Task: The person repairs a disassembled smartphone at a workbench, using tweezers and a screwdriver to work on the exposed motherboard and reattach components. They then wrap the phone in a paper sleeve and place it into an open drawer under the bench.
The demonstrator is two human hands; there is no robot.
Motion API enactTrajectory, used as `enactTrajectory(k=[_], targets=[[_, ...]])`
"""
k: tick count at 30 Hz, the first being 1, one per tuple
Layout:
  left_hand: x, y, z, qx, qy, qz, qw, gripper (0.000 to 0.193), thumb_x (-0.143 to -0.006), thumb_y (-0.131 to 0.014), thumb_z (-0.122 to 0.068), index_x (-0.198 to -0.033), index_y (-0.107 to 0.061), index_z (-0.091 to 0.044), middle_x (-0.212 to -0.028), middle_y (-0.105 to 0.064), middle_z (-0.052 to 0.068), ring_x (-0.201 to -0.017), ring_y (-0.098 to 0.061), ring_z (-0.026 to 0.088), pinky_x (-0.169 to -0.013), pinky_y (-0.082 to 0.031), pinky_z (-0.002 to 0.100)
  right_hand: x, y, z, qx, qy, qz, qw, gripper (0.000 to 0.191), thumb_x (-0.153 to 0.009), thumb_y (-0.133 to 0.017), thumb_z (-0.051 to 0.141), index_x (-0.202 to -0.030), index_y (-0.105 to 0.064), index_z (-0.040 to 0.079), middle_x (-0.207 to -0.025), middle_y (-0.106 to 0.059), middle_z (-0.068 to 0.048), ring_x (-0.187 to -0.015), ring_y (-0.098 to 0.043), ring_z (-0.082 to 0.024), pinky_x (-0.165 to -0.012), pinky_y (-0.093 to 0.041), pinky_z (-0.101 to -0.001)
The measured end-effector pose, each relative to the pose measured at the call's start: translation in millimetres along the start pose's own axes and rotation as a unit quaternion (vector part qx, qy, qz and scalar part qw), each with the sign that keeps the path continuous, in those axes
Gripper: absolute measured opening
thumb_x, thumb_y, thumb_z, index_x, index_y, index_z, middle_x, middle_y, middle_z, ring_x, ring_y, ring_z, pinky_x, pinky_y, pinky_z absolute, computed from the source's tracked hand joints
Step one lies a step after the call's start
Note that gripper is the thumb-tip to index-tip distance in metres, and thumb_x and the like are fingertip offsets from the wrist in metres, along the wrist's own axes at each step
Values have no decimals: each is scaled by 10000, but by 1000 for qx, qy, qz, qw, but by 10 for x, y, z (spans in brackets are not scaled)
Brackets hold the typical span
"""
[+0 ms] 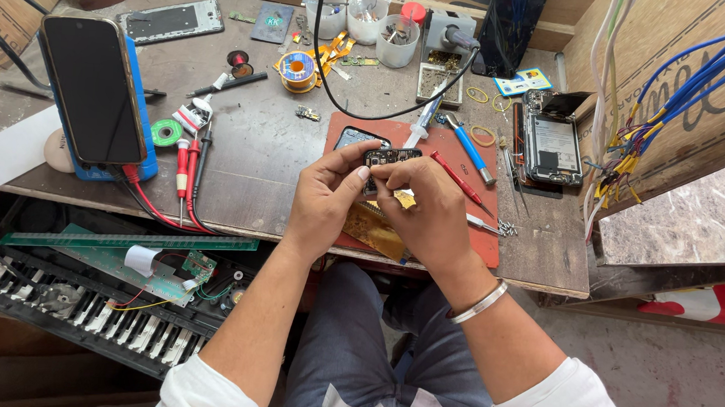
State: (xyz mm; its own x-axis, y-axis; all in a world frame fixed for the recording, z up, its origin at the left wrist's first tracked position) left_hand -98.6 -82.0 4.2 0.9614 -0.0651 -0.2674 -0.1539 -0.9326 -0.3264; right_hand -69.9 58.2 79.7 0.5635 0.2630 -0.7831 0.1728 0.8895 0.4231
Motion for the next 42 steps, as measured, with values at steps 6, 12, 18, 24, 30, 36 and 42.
enactTrajectory(k=[6,12,18,24,30,36,42], targets=[[19,-15,10,-59,-56,-19,997,345,-1043,-572,10,-1381,-632,44,-1132,-716,83,-1009,-666,96,-890,-570,264,29,7,12,-3,4,0,1000,284,-851,-796,-64,-956,-553,40,-1021,-744,-84,-931,-741,-229,-784,-599,-319],[29,-22,17,-54,-65,-44,995,394,-1019,-565,38,-1413,-579,35,-1087,-705,62,-965,-683,81,-875,-627,273,69,-11,-86,-66,-37,-5,997,298,-891,-784,-64,-1039,-545,37,-1067,-745,-89,-968,-767,-180,-820,-637,-280],[37,-30,-13,-42,-57,-46,996,392,-1009,-572,43,-1401,-580,26,-1080,-710,83,-971,-698,100,-880,-650,302,90,-21,-150,-68,-57,-3,996,328,-889,-792,-56,-1065,-533,42,-1065,-769,-87,-926,-763,-155,-788,-617,-265],[37,49,-63,-14,-83,-88,993,323,-1023,-560,26,-1345,-562,9,-1101,-712,111,-973,-720,130,-856,-663,321,79,74,-226,-192,-86,-26,977,290,-966,-733,-45,-1128,-511,48,-1116,-751,-88,-1056,-742,-147,-925,-598,-286],[57,281,-50,87,-124,-189,970,312,-1046,-554,-20,-1358,-552,1,-1133,-689,99,-977,-710,146,-835,-657,333,-39,214,-628,-153,-231,-7,961,158,-988,-755,73,-1092,-642,39,-900,-735,-50,-823,-688,-98,-736,-557,-246],[52,287,-57,95,-128,-200,967,309,-1057,-541,-49,-1361,-552,-2,-1131,-685,96,-976,-711,145,-817,-657,323,-251,-98,-581,-16,-131,194,972,172,-869,-748,45,-1036,-737,82,-927,-777,-39,-830,-767,-144,-713,-582,-294],[83,296,-113,103,-145,-204,963,316,-1066,-519,-42,-1380,-533,-8,-1170,-665,103,-1003,-705,151,-817,-655,322,-393,-291,-486,70,-66,268,959,438,-772,-754,31,-1202,-685,84,-938,-773,-88,-878,-744,-279,-776,-577,-402]])
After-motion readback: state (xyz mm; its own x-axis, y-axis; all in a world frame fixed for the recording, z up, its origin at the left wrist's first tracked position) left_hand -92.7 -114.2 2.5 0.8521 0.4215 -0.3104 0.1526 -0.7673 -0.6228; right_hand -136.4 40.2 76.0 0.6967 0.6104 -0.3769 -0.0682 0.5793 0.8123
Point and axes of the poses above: each hand's wrist, its own x-axis away from the middle knuckle, its own y-axis out of the back of the hand, z = x × y, the point moved 8 cm from there along -x, towards the middle knuckle
